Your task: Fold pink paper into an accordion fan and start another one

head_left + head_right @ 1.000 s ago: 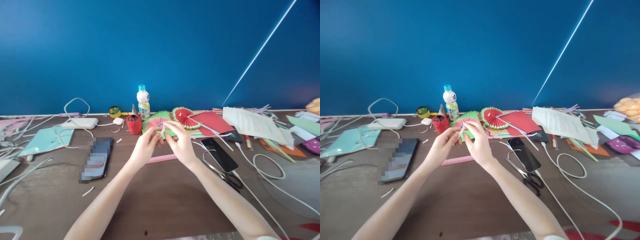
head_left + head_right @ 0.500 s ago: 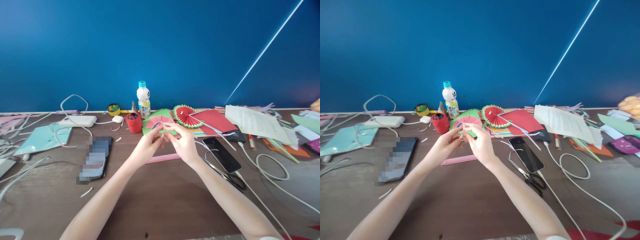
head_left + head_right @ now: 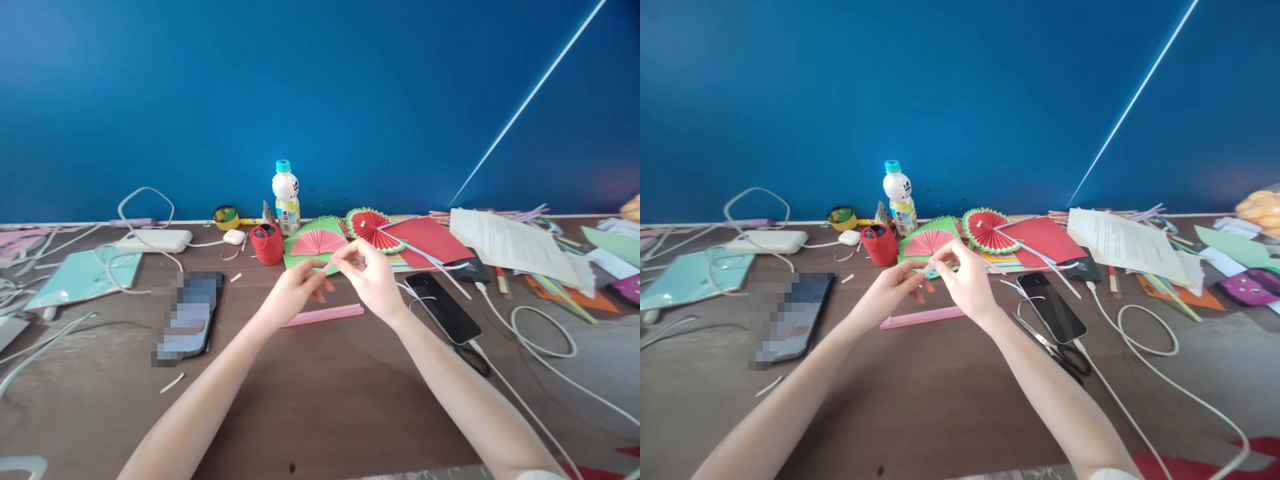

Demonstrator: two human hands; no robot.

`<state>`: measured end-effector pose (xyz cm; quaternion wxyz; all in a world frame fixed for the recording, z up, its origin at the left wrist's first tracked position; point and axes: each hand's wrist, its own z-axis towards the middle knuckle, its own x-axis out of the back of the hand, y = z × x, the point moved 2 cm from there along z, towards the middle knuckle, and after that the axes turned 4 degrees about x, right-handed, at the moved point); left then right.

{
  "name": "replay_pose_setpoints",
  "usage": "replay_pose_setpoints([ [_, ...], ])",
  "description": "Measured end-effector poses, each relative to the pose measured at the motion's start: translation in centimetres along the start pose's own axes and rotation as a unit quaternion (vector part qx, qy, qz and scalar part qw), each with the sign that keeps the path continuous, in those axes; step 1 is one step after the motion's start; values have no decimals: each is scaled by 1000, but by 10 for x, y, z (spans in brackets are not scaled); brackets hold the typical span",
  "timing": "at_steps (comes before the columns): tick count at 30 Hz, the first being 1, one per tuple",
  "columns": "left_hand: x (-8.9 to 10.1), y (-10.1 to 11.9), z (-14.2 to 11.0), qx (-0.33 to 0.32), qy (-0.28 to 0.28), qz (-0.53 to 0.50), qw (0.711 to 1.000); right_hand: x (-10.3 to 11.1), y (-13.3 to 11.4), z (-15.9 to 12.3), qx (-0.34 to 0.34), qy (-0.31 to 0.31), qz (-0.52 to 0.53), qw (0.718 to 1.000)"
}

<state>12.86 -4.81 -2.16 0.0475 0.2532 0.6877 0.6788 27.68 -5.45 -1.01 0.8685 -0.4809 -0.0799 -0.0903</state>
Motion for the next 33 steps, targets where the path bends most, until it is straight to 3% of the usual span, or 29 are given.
replay_pose_setpoints([
  [11,2,9,-4,8,-107,-107,988,15,5,7,-55,15,29,998],
  [20,5,-3,2,76,-137,-160,975,21,-9,8,-22,-6,62,998],
  [33,12,9,-3,52,-129,-157,978,26,-14,8,-25,-28,112,993],
])
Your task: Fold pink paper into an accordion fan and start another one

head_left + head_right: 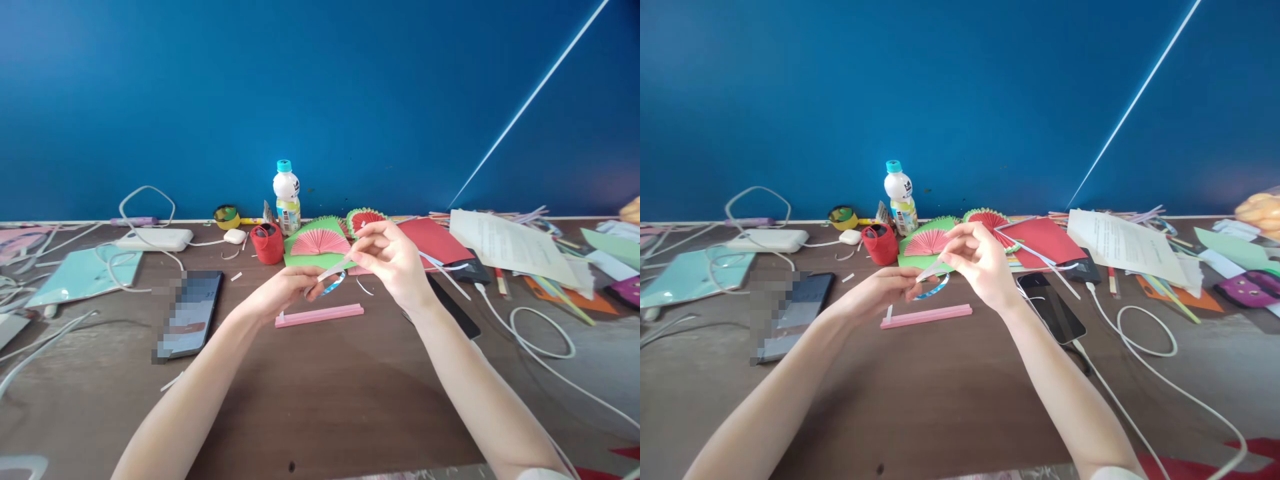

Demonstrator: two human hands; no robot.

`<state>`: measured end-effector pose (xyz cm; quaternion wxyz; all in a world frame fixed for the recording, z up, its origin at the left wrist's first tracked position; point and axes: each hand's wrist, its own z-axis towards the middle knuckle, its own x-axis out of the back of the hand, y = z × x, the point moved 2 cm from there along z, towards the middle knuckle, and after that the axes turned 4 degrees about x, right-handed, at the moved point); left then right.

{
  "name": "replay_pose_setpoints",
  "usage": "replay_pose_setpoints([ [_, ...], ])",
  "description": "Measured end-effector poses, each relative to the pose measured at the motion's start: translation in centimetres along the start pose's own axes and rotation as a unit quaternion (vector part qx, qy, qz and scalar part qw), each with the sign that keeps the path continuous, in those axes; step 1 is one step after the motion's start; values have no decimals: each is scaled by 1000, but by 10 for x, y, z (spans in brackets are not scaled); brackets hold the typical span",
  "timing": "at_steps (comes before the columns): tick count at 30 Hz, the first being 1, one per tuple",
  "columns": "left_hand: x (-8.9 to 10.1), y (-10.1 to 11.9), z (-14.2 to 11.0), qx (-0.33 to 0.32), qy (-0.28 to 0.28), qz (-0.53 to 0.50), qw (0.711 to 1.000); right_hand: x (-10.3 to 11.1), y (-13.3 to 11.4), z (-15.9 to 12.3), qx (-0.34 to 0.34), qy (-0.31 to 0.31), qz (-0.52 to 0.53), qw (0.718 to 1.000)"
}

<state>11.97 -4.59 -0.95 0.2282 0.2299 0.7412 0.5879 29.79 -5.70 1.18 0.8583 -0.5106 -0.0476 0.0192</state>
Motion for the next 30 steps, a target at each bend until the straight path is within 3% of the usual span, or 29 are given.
replay_pose_setpoints([
  [9,7,13,-13,-24,77,17,997,-3,-1,-2,25,-105,86,990],
  [15,10,21,-20,-39,157,138,977,2,-7,-4,40,-149,125,980],
  [16,16,22,-22,-39,191,182,964,6,-9,-4,45,-145,123,981],
  [18,34,25,-26,-27,301,281,911,17,-13,-3,54,-109,98,988],
  [19,44,25,-28,-12,326,323,888,22,-15,-2,58,-77,72,993],
  [23,74,10,-25,104,272,512,808,32,-13,4,46,5,-2,999],
  [26,85,-9,-17,191,240,634,710,30,-9,7,29,14,-7,999],
  [30,82,-20,-10,187,248,668,677,28,-6,8,2,4,-20,1000],
])
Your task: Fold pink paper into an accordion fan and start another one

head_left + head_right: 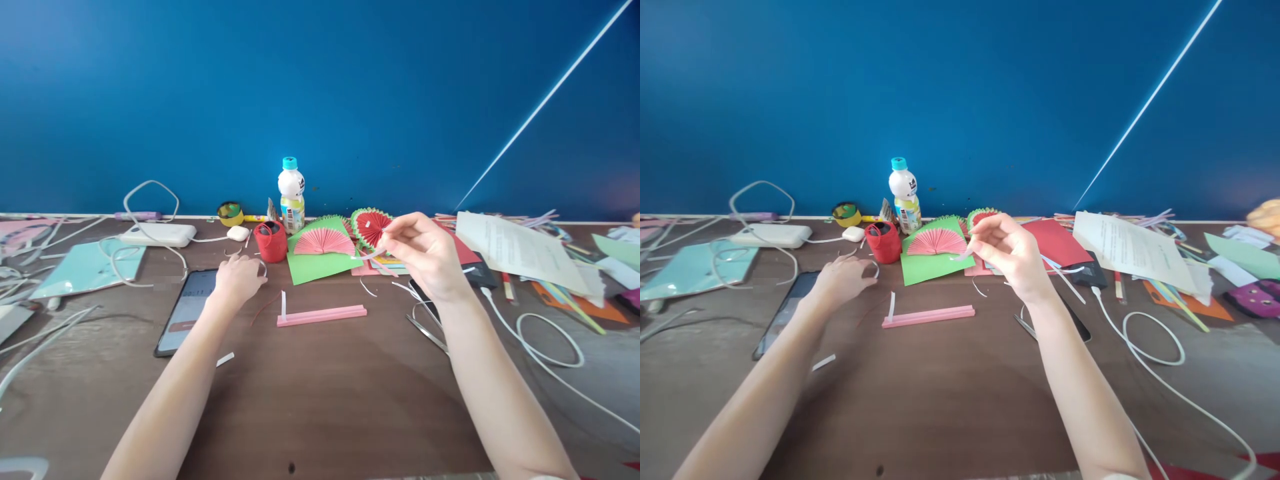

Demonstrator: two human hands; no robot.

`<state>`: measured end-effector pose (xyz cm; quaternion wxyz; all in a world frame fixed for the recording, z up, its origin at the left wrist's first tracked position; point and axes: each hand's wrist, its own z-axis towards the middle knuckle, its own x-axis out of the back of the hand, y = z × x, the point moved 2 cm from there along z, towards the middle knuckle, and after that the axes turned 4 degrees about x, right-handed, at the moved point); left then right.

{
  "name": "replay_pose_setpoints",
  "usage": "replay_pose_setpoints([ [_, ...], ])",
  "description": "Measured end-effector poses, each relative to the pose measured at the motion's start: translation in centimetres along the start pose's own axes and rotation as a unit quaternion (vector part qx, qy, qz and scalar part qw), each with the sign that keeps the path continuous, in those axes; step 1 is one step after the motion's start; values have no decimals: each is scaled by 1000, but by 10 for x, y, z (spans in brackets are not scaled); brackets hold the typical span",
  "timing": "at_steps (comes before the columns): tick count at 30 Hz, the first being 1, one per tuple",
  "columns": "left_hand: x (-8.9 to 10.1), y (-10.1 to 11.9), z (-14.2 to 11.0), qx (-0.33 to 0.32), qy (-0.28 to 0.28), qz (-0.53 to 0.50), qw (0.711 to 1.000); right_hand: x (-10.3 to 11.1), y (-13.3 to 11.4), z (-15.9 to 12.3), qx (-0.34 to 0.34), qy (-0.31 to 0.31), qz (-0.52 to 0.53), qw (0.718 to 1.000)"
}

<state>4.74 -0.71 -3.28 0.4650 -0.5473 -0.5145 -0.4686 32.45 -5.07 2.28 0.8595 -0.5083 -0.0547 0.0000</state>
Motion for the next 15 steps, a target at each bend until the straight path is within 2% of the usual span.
replay_pose_setpoints([
  [3,-3,13,-3,-48,21,-13,999,-2,2,0,0,-4,0,1000],
  [6,-9,19,-4,-67,-4,-14,998,-4,5,0,-3,-15,7,1000],
  [12,-11,-3,7,-21,25,8,999,-6,8,1,-9,-16,-2,1000],
  [15,-5,-4,8,-29,39,-9,999,-11,8,0,-28,-60,5,998],
])
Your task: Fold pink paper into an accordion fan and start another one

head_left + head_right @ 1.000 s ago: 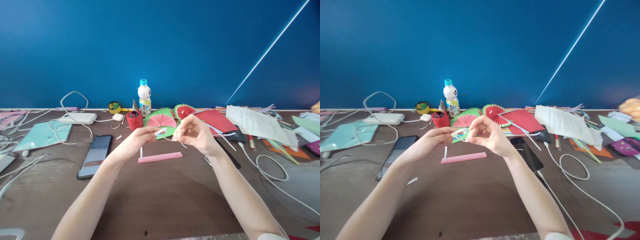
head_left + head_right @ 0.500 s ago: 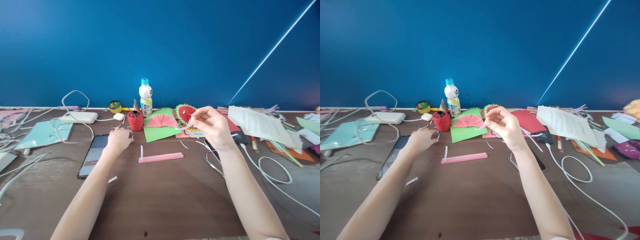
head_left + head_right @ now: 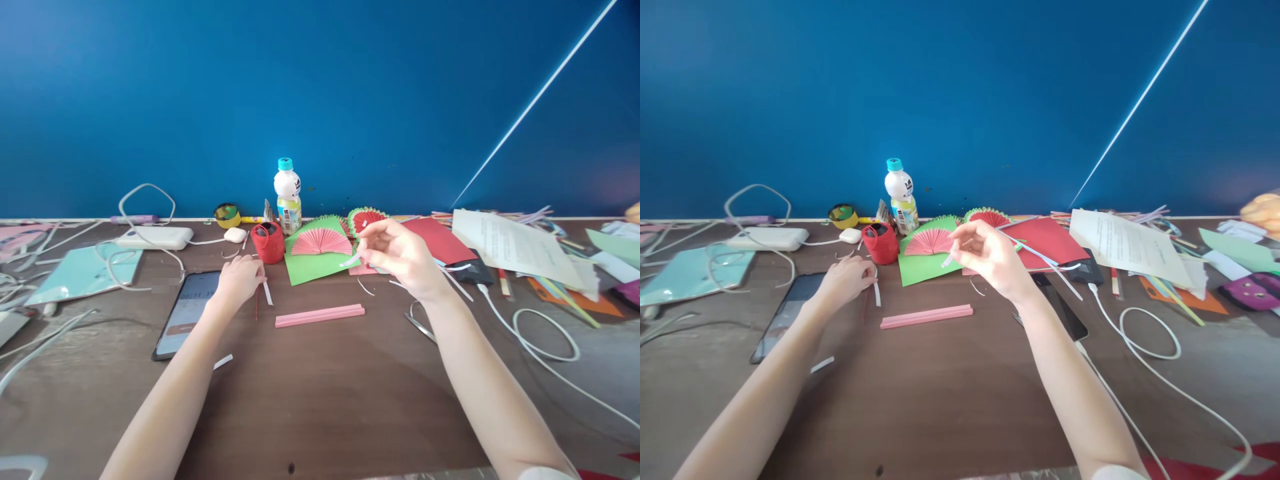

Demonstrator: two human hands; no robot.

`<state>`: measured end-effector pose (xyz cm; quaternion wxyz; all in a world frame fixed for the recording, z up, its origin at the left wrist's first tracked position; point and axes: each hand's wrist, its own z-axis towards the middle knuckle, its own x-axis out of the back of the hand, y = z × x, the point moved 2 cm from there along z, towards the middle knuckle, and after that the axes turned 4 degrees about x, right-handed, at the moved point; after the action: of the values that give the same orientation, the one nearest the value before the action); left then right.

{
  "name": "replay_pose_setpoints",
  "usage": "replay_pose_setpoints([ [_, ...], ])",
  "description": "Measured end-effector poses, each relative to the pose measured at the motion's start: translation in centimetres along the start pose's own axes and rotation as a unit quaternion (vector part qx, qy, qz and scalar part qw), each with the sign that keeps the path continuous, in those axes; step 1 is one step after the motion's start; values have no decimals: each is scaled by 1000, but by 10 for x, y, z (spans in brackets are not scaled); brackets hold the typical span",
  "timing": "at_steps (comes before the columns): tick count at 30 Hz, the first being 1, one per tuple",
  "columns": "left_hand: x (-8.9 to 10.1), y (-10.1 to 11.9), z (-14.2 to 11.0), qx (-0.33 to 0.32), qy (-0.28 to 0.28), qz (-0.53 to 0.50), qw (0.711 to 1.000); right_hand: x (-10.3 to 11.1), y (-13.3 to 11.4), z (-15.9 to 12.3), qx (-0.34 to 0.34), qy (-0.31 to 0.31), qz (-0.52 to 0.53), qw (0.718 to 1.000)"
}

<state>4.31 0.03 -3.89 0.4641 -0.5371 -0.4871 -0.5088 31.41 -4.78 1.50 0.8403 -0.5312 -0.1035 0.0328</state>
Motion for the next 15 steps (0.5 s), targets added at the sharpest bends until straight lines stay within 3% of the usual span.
replay_pose_setpoints([
  [2,9,10,-4,-14,47,-42,998,-6,-1,-1,-5,-34,3,999],
  [4,21,27,-14,-45,88,-151,984,-14,-3,-3,0,-53,1,999],
  [5,27,38,-21,-62,79,-235,967,-17,-4,-4,3,-61,0,998],
  [7,34,60,-35,-104,9,-374,921,-24,-5,-6,5,-74,-6,997],
  [10,38,88,-53,-172,-96,-473,859,-32,-4,-8,8,-84,-29,996],
  [15,36,95,-60,-148,-133,-526,827,-28,-1,-5,55,-11,-137,989],
])
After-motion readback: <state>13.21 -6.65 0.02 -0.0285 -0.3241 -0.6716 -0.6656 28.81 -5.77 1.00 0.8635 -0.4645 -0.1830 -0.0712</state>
